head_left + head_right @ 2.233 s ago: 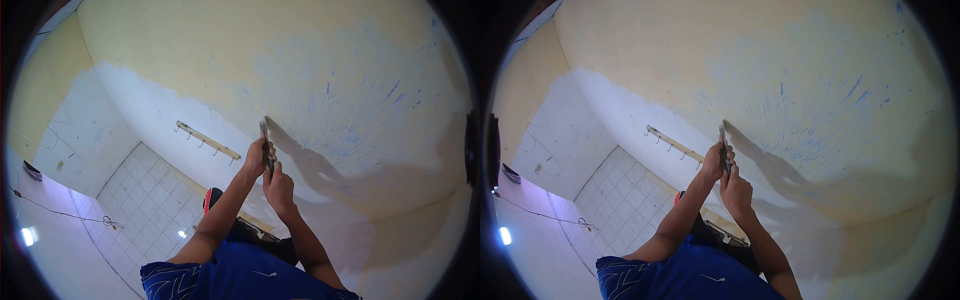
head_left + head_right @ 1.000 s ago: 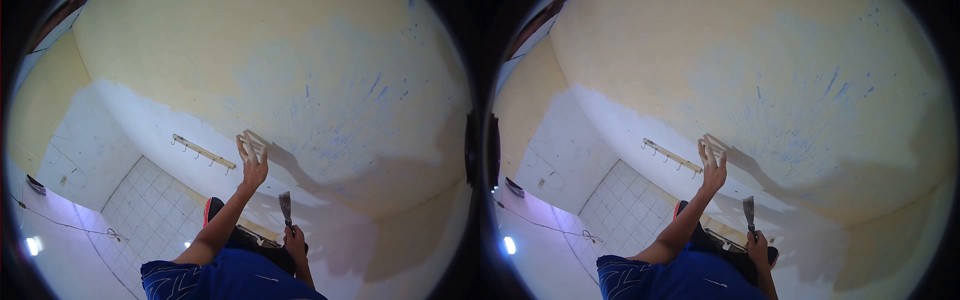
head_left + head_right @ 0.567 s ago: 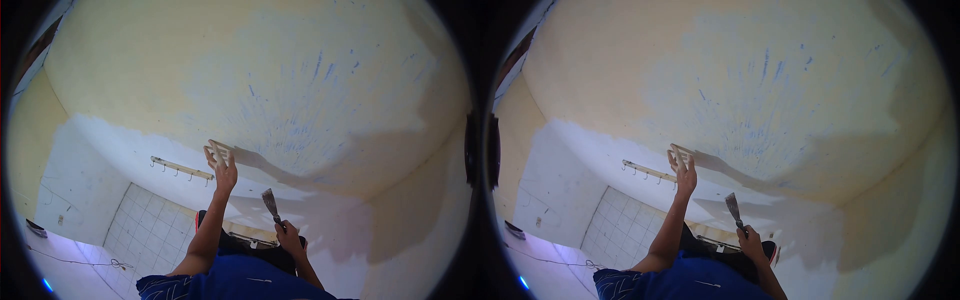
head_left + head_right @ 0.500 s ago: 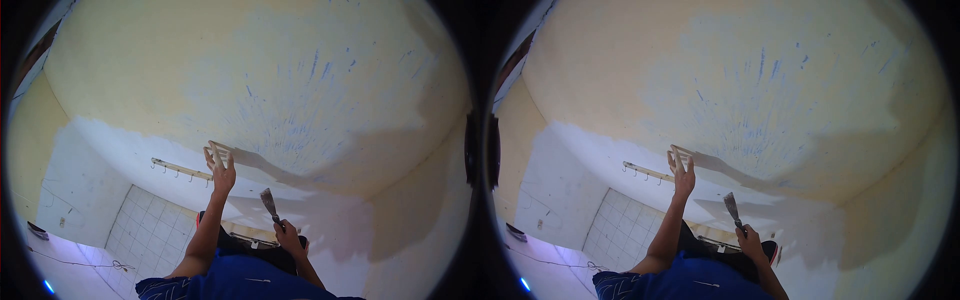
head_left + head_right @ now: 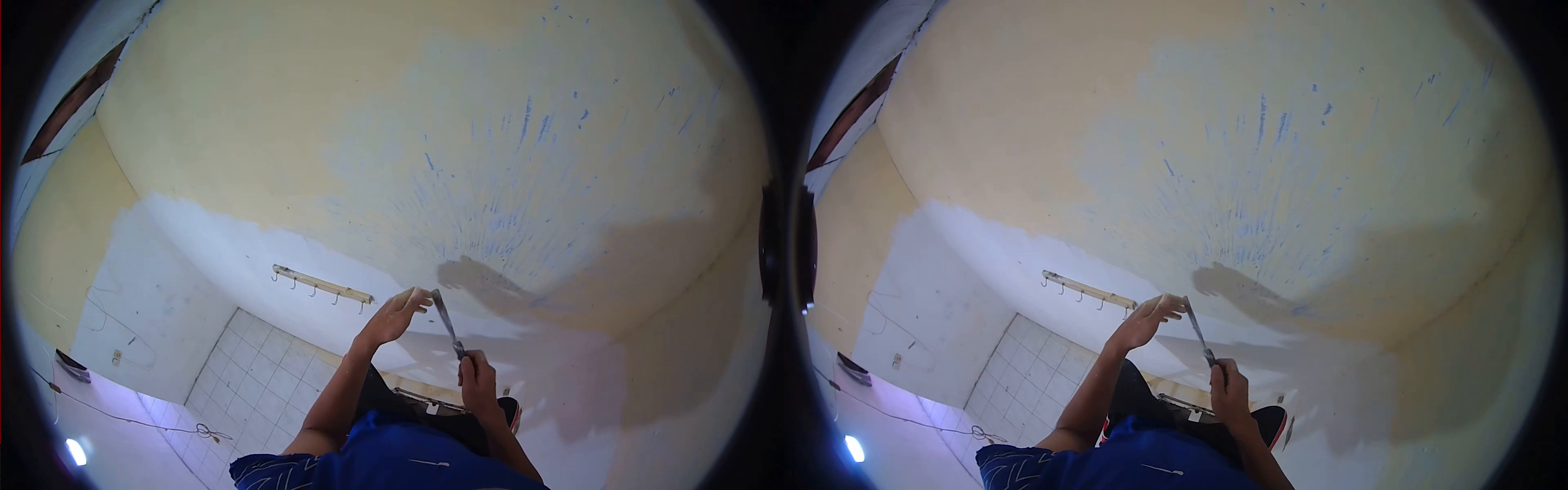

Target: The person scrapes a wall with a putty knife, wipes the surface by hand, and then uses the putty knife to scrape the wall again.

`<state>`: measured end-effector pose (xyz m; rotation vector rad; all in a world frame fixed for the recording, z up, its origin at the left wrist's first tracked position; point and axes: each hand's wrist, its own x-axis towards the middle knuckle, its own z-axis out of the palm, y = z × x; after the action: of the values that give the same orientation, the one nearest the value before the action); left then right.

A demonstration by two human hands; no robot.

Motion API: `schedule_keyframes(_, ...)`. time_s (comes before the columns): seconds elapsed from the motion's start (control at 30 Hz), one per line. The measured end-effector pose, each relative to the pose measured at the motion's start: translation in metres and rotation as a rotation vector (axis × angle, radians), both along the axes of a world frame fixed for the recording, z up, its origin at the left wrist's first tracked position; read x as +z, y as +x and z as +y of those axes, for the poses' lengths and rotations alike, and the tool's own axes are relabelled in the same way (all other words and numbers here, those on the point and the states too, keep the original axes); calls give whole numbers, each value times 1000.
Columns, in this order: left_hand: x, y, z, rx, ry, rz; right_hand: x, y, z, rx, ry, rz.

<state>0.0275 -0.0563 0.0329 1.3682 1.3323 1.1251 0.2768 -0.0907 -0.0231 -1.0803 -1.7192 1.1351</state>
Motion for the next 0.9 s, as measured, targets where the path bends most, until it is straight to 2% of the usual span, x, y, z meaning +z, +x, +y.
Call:
schedule_keyframes(0.17, 35, 5, 1, -20, 95, 66, 42, -4, 18, -33, 77, 61)
schedule_keyframes(0.3, 57, 21, 8, -101, 163, -41, 74, -25, 32, 50, 91, 164)
schedule_keyframes(0.4, 60, 20, 27, -89, 235, -73, 103, -40, 38, 194, -100, 263)
schedule_keyframes(0.5, 82, 17, 34, -43, 302, -195, 133, -44, 43, 284, -201, 240)
schedule_keyframes(0.57, 122, 10, 20, 54, 288, 480, 143, -40, 53, 273, -181, 215)
schedule_keyframes(0.6, 129, 9, 19, 175, 330, 799, 152, -38, 58, 273, -171, 187)
schedule_keyframes(0.63, 135, 8, 18, 172, 336, 795, 161, -37, 62, 272, -162, 158)
schedule_keyframes(0.7, 145, 7, 19, 248, 932, 695, 178, -39, 65, 251, -121, 178)
schedule_keyframes(0.73, 157, 6, 22, 130, 1099, 733, 187, -41, 67, 270, -141, 205)
schedule_keyframes(0.77, 171, 7, 25, 129, 1103, 730, 193, -43, 70, 289, -163, 232)
schedule_keyframes(0.83, 205, 17, 36, -14, 1555, 728, 196, -50, 79, 340, -81, 255)
schedule_keyframes(0.9, 224, 22, 71, -32, 1651, 717, 201, -64, 86, 408, -136, 432)
